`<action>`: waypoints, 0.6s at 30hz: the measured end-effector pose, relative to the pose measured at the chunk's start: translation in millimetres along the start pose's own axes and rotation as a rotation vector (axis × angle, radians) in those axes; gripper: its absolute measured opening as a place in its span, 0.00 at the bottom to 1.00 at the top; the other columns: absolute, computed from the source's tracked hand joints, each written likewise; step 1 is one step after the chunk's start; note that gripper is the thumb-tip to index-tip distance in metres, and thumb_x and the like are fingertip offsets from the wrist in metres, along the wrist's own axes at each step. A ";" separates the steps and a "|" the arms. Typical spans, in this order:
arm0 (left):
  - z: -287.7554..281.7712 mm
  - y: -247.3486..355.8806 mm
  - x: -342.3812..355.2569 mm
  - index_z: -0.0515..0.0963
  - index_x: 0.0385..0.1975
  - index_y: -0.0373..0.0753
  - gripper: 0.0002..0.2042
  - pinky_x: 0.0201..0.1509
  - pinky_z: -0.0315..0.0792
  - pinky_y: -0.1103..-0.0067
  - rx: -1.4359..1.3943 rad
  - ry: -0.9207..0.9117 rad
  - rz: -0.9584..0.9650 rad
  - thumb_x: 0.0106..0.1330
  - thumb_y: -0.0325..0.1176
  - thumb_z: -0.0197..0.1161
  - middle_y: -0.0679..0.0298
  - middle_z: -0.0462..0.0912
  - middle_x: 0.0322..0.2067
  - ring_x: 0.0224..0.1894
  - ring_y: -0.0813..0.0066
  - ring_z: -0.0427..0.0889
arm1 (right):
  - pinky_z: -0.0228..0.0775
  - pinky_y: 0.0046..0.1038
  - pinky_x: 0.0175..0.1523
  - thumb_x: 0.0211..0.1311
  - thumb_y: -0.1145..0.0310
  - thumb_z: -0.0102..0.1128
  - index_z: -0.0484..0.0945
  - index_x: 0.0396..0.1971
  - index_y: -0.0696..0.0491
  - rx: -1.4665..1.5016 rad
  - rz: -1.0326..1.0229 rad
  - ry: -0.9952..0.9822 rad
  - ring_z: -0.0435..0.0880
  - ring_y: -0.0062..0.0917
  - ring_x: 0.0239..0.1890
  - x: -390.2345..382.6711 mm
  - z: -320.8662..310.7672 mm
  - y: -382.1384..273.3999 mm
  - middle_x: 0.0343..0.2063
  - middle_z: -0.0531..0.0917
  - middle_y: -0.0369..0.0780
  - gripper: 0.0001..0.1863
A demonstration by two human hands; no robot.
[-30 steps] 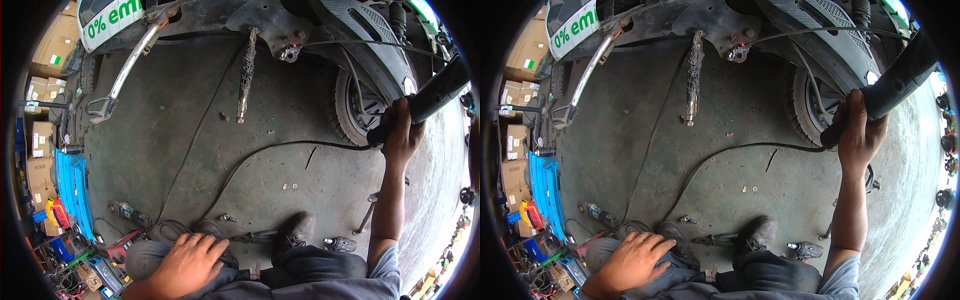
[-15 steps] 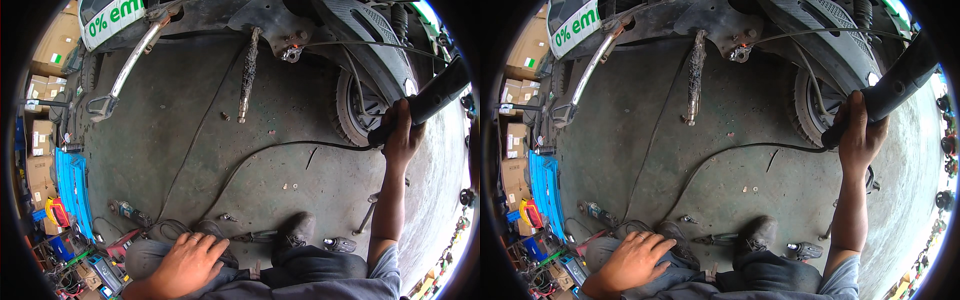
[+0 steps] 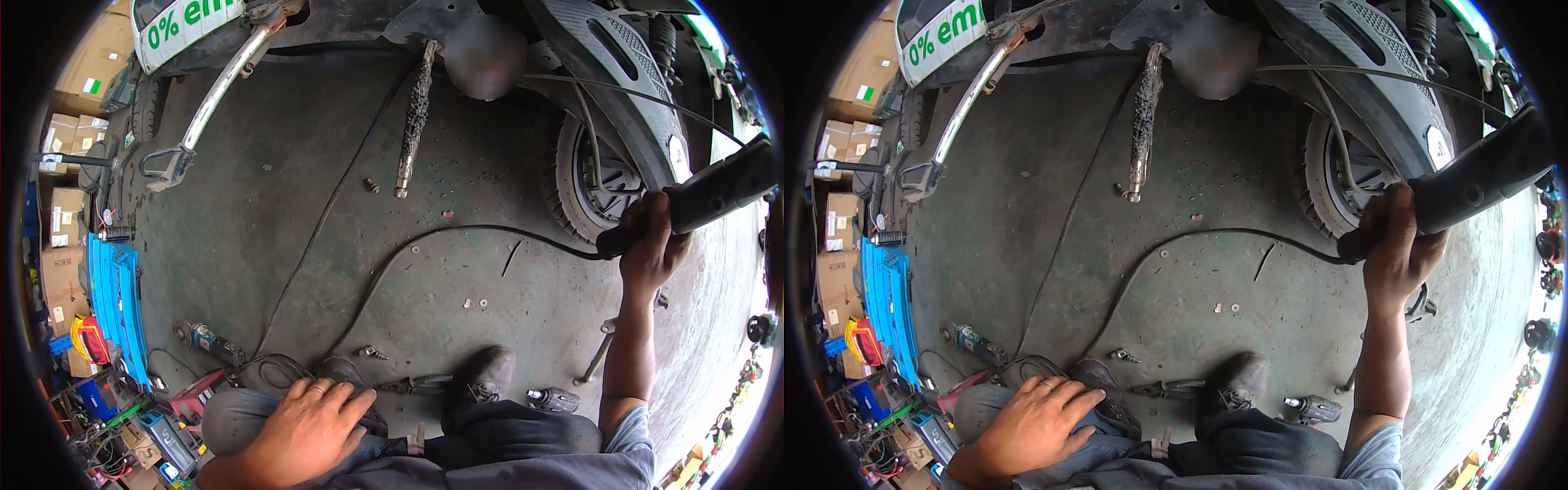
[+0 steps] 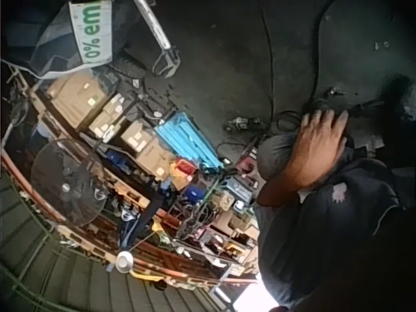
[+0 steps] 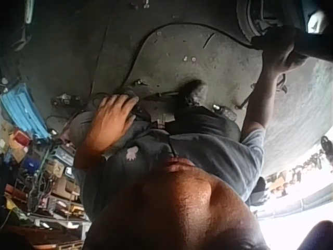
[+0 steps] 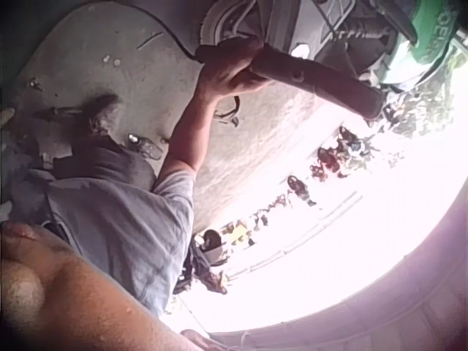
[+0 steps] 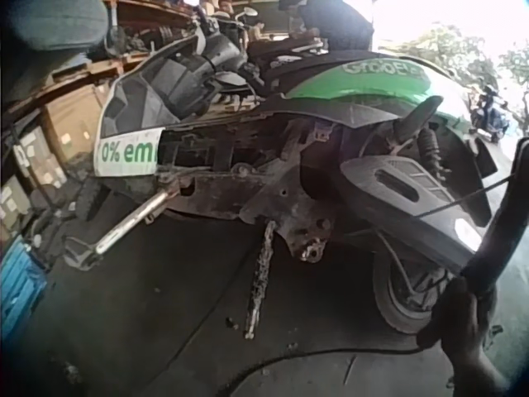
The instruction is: The person welds the metal frame of a scooter using a stick welder, applying the electrode to several points while sparks are visible.
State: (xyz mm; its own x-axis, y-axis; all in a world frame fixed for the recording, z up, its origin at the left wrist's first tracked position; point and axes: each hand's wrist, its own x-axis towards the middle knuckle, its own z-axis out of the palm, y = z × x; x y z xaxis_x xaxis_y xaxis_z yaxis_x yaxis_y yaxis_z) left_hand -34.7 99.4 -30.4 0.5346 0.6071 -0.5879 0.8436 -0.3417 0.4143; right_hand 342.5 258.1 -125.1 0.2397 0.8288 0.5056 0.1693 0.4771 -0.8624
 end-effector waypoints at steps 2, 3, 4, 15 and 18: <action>-1.0 -1.3 0.1 0.74 0.56 0.41 0.24 0.57 0.67 0.66 -0.006 0.011 0.012 0.61 0.41 0.66 0.59 0.78 0.48 0.52 0.59 0.77 | 0.65 0.24 0.28 0.71 0.70 0.55 0.72 0.43 0.58 -0.207 -0.001 0.023 0.73 0.19 0.24 8.5 -25.4 7.8 0.30 0.78 0.39 0.08; -1.8 -2.4 0.3 0.74 0.56 0.41 0.24 0.57 0.67 0.66 -0.008 0.012 0.017 0.61 0.41 0.66 0.59 0.78 0.48 0.52 0.59 0.77 | 0.67 0.23 0.27 0.70 0.69 0.58 0.70 0.46 0.59 -0.273 -0.127 -0.009 0.74 0.18 0.23 8.8 -35.8 14.1 0.29 0.78 0.38 0.12; -1.3 -3.3 0.1 0.74 0.56 0.41 0.24 0.57 0.67 0.66 -0.010 0.007 0.011 0.61 0.41 0.66 0.59 0.78 0.48 0.52 0.59 0.77 | 0.67 0.22 0.27 0.71 0.69 0.58 0.71 0.45 0.58 -0.162 -0.054 0.013 0.74 0.18 0.23 5.0 -31.2 12.4 0.28 0.78 0.38 0.11; 0.4 -9.6 -1.9 0.74 0.56 0.41 0.24 0.57 0.68 0.66 -0.014 0.018 0.017 0.61 0.42 0.66 0.58 0.79 0.47 0.52 0.58 0.78 | 0.64 0.22 0.26 0.71 0.65 0.55 0.72 0.45 0.57 0.237 0.405 0.136 0.70 0.19 0.21 -21.3 -70.2 19.8 0.27 0.74 0.36 0.12; -3.9 -8.9 -3.9 0.74 0.56 0.41 0.24 0.57 0.68 0.65 -0.017 0.012 0.012 0.61 0.42 0.66 0.58 0.79 0.48 0.52 0.58 0.77 | 0.65 0.22 0.26 0.70 0.65 0.57 0.69 0.50 0.59 -0.184 0.076 -0.090 0.71 0.20 0.21 -37.0 -74.2 6.8 0.28 0.76 0.38 0.17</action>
State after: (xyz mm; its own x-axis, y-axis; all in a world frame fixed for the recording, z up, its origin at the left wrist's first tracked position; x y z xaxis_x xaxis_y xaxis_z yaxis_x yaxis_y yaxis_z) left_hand -44.5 102.8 -29.0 0.5439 0.6117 -0.5744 0.8361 -0.3368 0.4331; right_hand 405.8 208.9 -147.8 0.1735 0.8869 0.4282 0.3273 0.3582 -0.8744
